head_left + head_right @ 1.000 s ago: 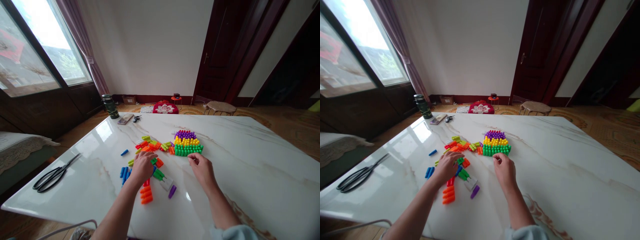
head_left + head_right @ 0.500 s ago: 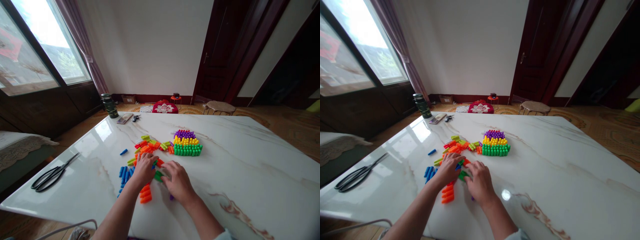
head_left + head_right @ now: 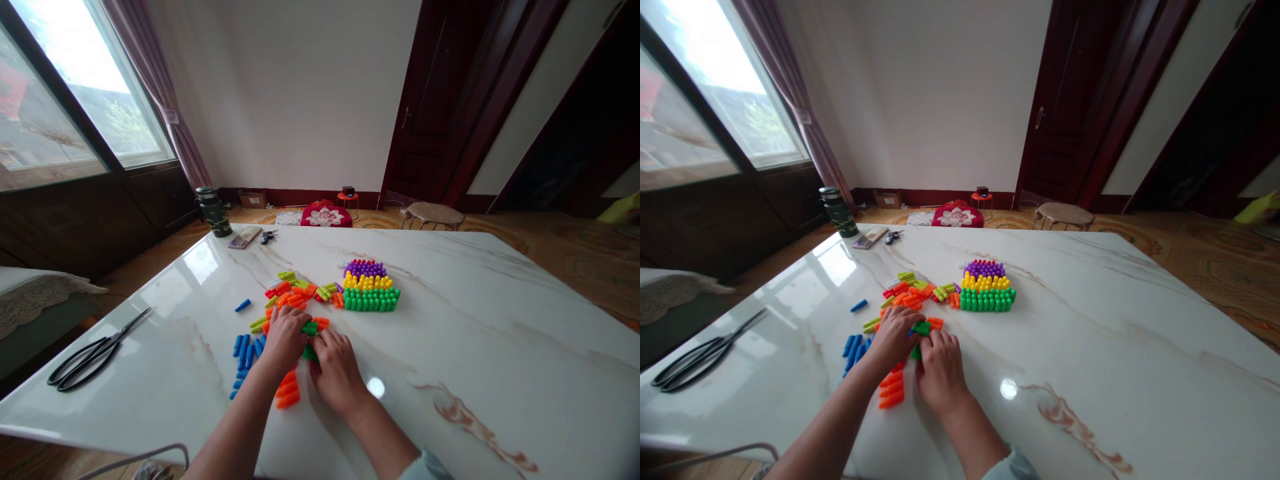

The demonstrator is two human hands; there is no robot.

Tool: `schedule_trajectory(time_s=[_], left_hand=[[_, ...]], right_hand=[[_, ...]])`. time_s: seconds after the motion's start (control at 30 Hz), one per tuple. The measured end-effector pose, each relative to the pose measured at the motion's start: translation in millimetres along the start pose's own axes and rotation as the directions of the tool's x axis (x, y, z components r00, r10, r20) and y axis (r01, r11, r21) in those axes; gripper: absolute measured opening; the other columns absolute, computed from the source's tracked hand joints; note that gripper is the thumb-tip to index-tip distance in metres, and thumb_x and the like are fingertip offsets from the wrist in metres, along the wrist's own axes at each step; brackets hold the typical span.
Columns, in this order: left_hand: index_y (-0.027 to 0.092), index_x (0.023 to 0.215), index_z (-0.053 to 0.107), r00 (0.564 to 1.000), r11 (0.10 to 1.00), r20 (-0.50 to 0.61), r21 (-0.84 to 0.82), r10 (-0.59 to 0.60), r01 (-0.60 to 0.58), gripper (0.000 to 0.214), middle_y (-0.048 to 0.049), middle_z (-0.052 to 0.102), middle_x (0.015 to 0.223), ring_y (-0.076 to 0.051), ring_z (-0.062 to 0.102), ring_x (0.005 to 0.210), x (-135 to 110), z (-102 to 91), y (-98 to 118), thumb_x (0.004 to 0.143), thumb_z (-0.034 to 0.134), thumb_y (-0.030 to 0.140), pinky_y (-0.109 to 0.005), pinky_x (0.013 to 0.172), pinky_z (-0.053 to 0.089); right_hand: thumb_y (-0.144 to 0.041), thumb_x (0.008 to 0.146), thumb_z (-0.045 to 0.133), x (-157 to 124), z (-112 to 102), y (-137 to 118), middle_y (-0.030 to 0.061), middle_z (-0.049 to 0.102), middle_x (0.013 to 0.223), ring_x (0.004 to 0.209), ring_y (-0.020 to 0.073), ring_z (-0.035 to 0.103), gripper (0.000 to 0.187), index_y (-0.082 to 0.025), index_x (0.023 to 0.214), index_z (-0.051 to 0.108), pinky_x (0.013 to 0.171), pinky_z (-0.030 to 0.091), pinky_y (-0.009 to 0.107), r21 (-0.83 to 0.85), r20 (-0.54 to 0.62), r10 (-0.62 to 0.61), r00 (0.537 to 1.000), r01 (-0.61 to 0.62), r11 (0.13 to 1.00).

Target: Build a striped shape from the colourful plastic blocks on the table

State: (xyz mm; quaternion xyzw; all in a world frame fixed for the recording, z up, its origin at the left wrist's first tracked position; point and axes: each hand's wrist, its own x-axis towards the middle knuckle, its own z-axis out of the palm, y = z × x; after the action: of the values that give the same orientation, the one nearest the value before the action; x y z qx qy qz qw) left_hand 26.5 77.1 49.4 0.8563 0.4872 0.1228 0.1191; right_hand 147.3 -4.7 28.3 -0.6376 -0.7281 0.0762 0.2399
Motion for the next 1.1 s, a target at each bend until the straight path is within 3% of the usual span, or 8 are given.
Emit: schedule_trajectory(time_s=[0.13,0.3,0.47,0.6,0.7,0.8,0.93,1.1], left_hand=[[0.023,0.094,0.072,1.000,1.000,-0.002,-0.020,0.019,-0.019,0.030,-0.0054,0.071,0.101,-0.026,0.054,0.108,1.7,-1.1,-1.6,0.072,0.056,0.011,-0.041,0.102,0.034],[0.019,0.095,0.072,0.998,0.998,-0.009,-0.022,0.054,-0.054,0.028,-0.0092,0.072,0.097,-0.025,0.057,0.101,5.9,-1.5,-2.4,0.079,0.050,0.012,-0.037,0.094,0.041],[0.020,0.099,0.072,0.998,0.998,-0.023,-0.024,0.066,-0.066,0.026,-0.0093,0.071,0.096,-0.026,0.057,0.102,5.2,0.5,-3.3,0.082,0.052,0.017,-0.038,0.094,0.040],[0.020,0.100,0.071,0.997,0.998,-0.047,-0.033,0.055,-0.057,0.024,-0.0092,0.070,0.097,-0.026,0.057,0.099,3.7,1.8,-3.9,0.086,0.054,0.029,-0.037,0.090,0.042],[0.021,0.102,0.070,0.999,0.999,-0.016,-0.005,0.033,-0.033,0.028,-0.0089,0.069,0.099,-0.027,0.057,0.101,3.3,1.5,-2.9,0.079,0.065,0.036,-0.037,0.087,0.043],[0.022,0.105,0.069,0.999,0.999,0.023,0.019,0.027,-0.027,0.034,-0.0077,0.069,0.102,-0.028,0.056,0.102,3.2,0.6,-1.1,0.073,0.071,0.031,-0.037,0.087,0.043],[0.022,0.102,0.068,0.999,1.000,0.049,0.018,0.020,-0.021,0.028,-0.0067,0.069,0.101,-0.025,0.058,0.099,3.4,-0.2,1.2,0.075,0.064,0.020,-0.034,0.085,0.044],[0.021,0.102,0.068,0.999,1.000,0.042,0.020,0.003,-0.004,0.030,-0.0075,0.069,0.100,-0.024,0.060,0.098,2.2,0.3,3.5,0.074,0.057,0.016,-0.033,0.085,0.044]], right_hand=[[-0.013,0.085,0.050,1.3,1.9,0.3,0.0065,0.062,0.093,0.093,0.0220,0.057,0.014,-0.020,0.092,0.060,0.083,0.042,0.034,0.053,-0.044,0.007,0.999,-0.005,0.999],[-0.015,0.092,0.043,4.4,2.3,6.4,0.0059,0.062,0.095,0.084,0.0182,0.061,0.020,-0.020,0.097,0.061,0.075,0.046,0.028,0.210,-0.122,0.078,0.990,-0.051,0.976],[-0.017,0.090,0.049,9.8,-5.9,19.4,0.0065,0.065,0.093,0.084,0.0183,0.062,0.016,-0.019,0.096,0.064,0.078,0.048,0.029,0.341,-0.247,0.127,0.961,-0.037,0.939],[-0.017,0.086,0.053,13.4,-20.1,40.2,0.0070,0.067,0.091,0.086,0.0192,0.063,0.014,-0.019,0.093,0.064,0.077,0.049,0.029,0.388,-0.300,0.219,0.928,-0.090,0.917],[-0.014,0.080,0.056,13.0,-33.8,61.1,0.0053,0.066,0.090,0.079,0.0171,0.062,0.016,-0.019,0.093,0.065,0.073,0.049,0.027,0.364,-0.267,0.283,0.921,-0.176,0.915],[-0.010,0.075,0.057,9.3,-46.1,82.0,0.0028,0.066,0.089,0.074,0.0151,0.060,0.019,-0.021,0.088,0.067,0.072,0.047,0.027,0.223,-0.184,0.298,0.937,-0.256,0.941],[-0.010,0.075,0.058,3.2,-57.2,101.3,0.0005,0.067,0.088,0.067,0.0131,0.060,0.020,-0.024,0.084,0.069,0.065,0.043,0.025,0.094,-0.053,0.337,0.940,-0.331,0.939],[-0.010,0.075,0.056,-0.8,-64.9,113.2,-0.0001,0.068,0.091,0.069,0.0128,0.060,0.021,-0.024,0.084,0.069,0.065,0.043,0.024,0.102,-0.075,0.368,0.927,-0.360,0.927]])
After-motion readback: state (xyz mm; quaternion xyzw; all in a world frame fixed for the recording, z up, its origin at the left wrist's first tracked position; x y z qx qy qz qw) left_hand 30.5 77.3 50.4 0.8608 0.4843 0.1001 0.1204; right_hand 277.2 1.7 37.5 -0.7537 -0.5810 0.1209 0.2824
